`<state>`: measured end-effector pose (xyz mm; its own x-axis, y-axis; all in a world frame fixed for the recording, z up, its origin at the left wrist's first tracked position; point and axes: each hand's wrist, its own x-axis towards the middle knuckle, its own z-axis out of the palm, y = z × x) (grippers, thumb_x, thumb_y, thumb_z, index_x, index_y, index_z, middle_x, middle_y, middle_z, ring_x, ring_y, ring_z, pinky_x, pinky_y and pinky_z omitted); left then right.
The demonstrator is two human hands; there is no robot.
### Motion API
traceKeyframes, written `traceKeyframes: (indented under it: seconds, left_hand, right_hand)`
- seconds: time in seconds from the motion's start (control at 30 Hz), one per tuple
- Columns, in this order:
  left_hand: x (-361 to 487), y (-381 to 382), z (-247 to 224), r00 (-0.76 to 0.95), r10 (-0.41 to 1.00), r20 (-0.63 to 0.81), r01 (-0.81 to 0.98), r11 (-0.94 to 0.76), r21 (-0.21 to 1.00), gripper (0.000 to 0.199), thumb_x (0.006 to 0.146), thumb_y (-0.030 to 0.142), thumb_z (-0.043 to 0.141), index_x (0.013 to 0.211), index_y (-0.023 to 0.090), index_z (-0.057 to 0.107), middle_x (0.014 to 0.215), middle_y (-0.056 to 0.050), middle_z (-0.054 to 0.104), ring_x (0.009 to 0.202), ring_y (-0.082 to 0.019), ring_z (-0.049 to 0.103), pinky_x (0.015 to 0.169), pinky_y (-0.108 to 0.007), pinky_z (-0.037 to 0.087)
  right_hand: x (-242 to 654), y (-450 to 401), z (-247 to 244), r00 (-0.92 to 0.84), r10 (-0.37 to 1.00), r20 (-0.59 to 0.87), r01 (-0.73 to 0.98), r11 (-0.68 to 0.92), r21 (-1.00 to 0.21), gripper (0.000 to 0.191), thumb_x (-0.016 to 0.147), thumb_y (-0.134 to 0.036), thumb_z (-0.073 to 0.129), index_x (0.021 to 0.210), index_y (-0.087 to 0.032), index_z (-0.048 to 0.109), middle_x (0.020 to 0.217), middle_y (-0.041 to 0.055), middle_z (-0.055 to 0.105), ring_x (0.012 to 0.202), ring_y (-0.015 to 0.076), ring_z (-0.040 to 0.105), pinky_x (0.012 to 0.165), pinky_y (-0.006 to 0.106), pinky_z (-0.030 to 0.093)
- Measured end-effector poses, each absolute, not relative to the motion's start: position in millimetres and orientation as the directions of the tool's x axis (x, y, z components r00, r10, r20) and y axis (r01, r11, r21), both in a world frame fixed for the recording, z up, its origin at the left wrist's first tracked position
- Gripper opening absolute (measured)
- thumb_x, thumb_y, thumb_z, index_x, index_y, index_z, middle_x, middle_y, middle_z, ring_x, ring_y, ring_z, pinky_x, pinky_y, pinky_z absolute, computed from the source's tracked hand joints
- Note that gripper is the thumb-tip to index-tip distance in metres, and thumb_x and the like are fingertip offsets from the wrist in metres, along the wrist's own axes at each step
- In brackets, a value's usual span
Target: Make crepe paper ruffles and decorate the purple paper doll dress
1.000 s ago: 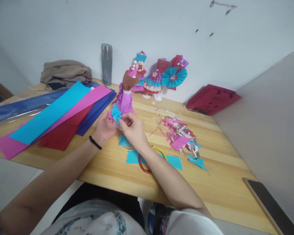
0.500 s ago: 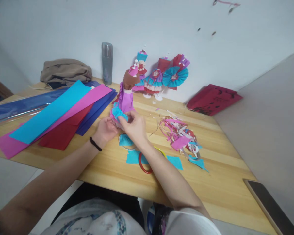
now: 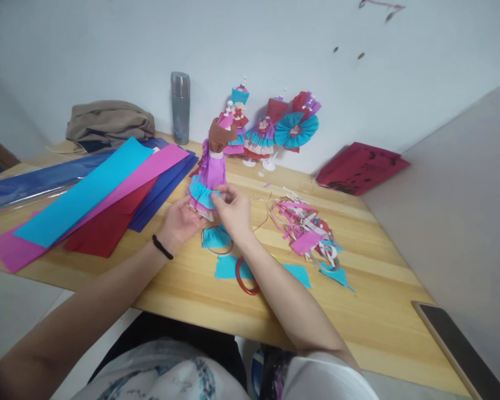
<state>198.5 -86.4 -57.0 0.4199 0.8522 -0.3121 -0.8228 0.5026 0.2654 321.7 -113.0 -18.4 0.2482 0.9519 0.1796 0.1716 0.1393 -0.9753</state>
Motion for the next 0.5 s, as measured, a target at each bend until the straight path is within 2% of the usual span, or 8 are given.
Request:
traceKeyframes:
  seconds: [0.07,0.17,0.23,0.3,0.37,0.43,0.5]
  left_hand:
    - [198.2,-85.6,-59.7,0.429,0.851,-0.304,-0.815,0.510,0.276,0.028,0.086,0.006,0.045,0.065,0.018,0.060,0.059,-0.003,0.064,0.058,-0.016,0.062,0.072,-0.032,0.052]
    - [198.5,-86.1,-62.3,0.452,0.856,-0.251,-0.778,0.516,0.359,0.025,0.080,0.001,0.045,0.075,0.016,0.065,0.067,-0.004,0.068,0.062,-0.017,0.064,0.072,-0.032,0.051]
    - [199.1,-86.7,-63.0,0.442,0.868,-0.225,-0.774,0.496,0.393,0.023,0.082,0.002,0.049,0.084,0.016,0.067,0.073,-0.004,0.071,0.065,-0.016,0.065,0.073,-0.031,0.050]
    - [199.6,-87.0,-63.0,0.442,0.869,-0.220,-0.770,0.494,0.404,0.020,0.086,0.004,0.052,0.091,0.016,0.068,0.076,-0.003,0.072,0.068,-0.016,0.067,0.075,-0.032,0.051]
    - [200.0,-86.9,-62.1,0.454,0.859,-0.236,-0.758,0.512,0.404,0.017,0.090,0.007,0.054,0.094,0.015,0.069,0.080,-0.004,0.073,0.073,-0.018,0.069,0.078,-0.034,0.052]
    - [200.4,-86.8,-60.5,0.455,0.851,-0.263,-0.754,0.525,0.394,0.017,0.091,0.008,0.054,0.095,0.014,0.070,0.082,-0.005,0.075,0.075,-0.018,0.071,0.080,-0.034,0.053]
    - [200.8,-87.1,-58.7,0.435,0.856,-0.280,-0.771,0.514,0.375,0.019,0.092,0.007,0.054,0.096,0.014,0.071,0.083,-0.005,0.076,0.076,-0.017,0.071,0.080,-0.033,0.053]
  right_hand:
    - [320.6,-114.6,-15.8,0.223,0.959,0.172,0.141,0.143,-0.980,0.028,0.067,-0.039,0.068,0.087,-0.020,0.061,0.050,-0.0079,0.052,0.042,0.0112,0.049,0.044,0.025,0.038]
    - [320.1,-115.9,-9.0,0.116,0.978,0.175,0.165,0.155,-0.974,0.029,0.070,-0.038,0.066,0.093,-0.021,0.060,0.052,-0.0081,0.052,0.043,0.0120,0.051,0.045,0.025,0.040]
    - [322.2,-115.7,-0.9,0.004,0.984,0.181,0.251,0.174,-0.952,0.025,0.074,-0.030,0.062,0.096,-0.019,0.062,0.060,-0.0040,0.060,0.048,0.0130,0.055,0.049,0.027,0.045]
    - [326.5,-115.0,10.7,-0.122,0.971,0.205,0.395,0.236,-0.888,0.031,0.072,-0.016,0.055,0.102,-0.018,0.065,0.077,0.0020,0.070,0.058,0.0147,0.063,0.057,0.028,0.050]
    - [331.5,-114.2,25.0,-0.257,0.933,0.253,0.574,0.358,-0.736,0.048,0.068,-0.005,0.049,0.111,-0.017,0.066,0.091,0.0056,0.075,0.072,0.0175,0.068,0.067,0.030,0.052]
    - [334.9,-113.9,40.0,-0.385,0.882,0.271,0.737,0.471,-0.485,0.056,0.068,0.000,0.047,0.117,-0.017,0.067,0.098,0.0067,0.076,0.084,0.0209,0.070,0.074,0.031,0.051]
    - [334.7,-113.9,53.2,-0.464,0.849,0.253,0.833,0.515,-0.203,0.052,0.073,-0.003,0.051,0.119,-0.018,0.068,0.105,0.0077,0.076,0.092,0.0240,0.070,0.074,0.032,0.048]
